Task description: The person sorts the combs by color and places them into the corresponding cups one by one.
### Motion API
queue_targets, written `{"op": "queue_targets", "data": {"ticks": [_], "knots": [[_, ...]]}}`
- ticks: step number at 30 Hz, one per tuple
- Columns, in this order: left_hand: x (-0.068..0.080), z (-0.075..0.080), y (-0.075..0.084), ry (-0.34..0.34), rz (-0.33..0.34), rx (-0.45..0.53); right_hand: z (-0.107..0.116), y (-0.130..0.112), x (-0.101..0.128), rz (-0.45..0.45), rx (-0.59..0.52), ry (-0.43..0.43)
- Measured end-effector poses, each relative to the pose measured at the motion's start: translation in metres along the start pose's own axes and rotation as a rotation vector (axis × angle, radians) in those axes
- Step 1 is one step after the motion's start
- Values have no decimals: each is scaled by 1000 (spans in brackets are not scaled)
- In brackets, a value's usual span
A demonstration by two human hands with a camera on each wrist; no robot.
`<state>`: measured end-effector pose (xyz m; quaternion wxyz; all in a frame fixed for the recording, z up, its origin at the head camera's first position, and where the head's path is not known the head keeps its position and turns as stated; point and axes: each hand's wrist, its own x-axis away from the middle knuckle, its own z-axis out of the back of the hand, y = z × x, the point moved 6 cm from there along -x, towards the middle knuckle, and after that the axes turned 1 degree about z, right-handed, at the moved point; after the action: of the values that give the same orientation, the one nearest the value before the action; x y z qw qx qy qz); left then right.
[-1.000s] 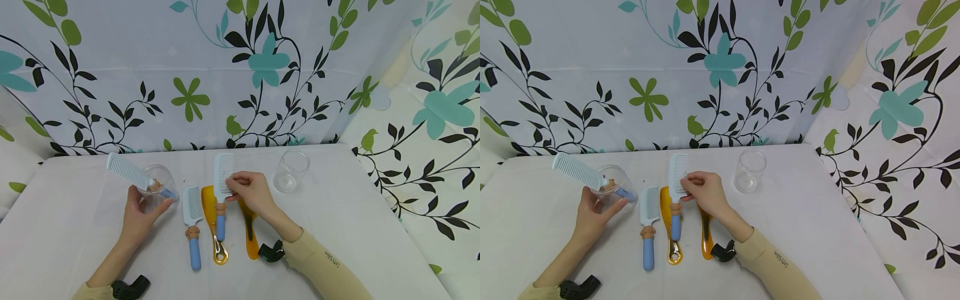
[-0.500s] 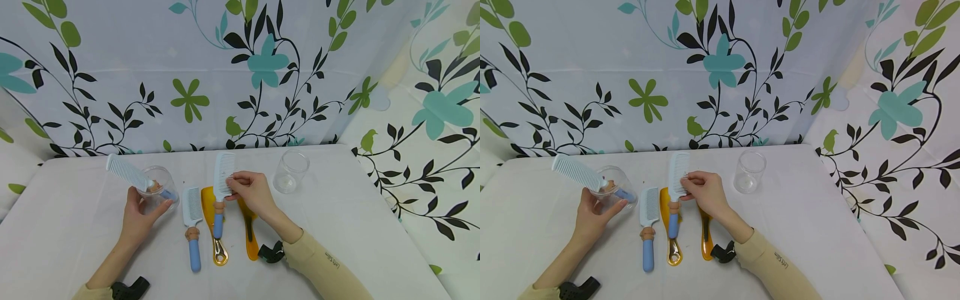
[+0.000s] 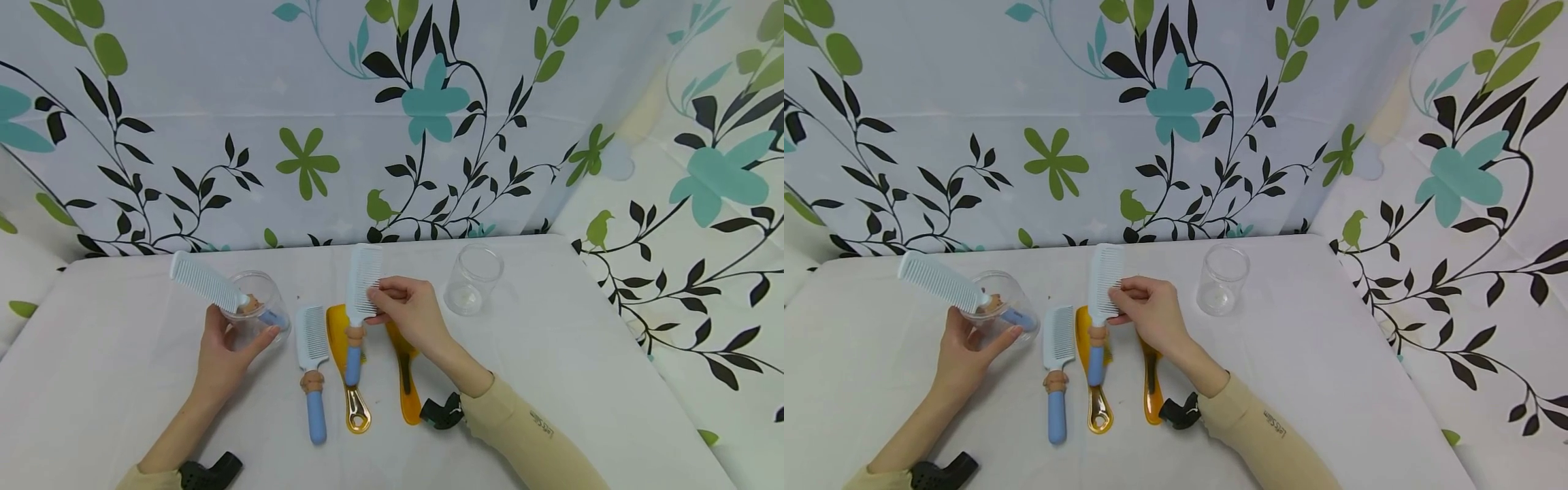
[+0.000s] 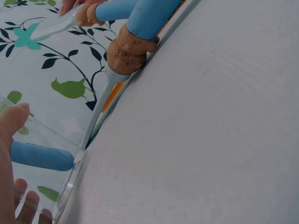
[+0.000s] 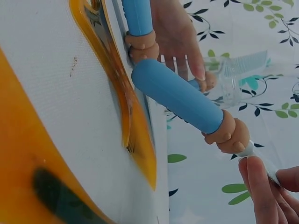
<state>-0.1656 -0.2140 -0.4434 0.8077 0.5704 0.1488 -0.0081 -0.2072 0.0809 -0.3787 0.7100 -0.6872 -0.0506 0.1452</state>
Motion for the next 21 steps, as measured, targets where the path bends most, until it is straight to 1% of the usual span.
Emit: {"op": "queue_targets", "data": {"ticks": [11, 16, 21], "knots": [[1, 1, 2, 2, -6, -11, -1, -11, -2, 50, -5, -4], [2, 0, 3, -1, 4, -5, -1, -16, -3, 75, -15, -1], [2, 0, 4, -2, -5, 5, -3, -20, -4, 95, -16, -3]]}}
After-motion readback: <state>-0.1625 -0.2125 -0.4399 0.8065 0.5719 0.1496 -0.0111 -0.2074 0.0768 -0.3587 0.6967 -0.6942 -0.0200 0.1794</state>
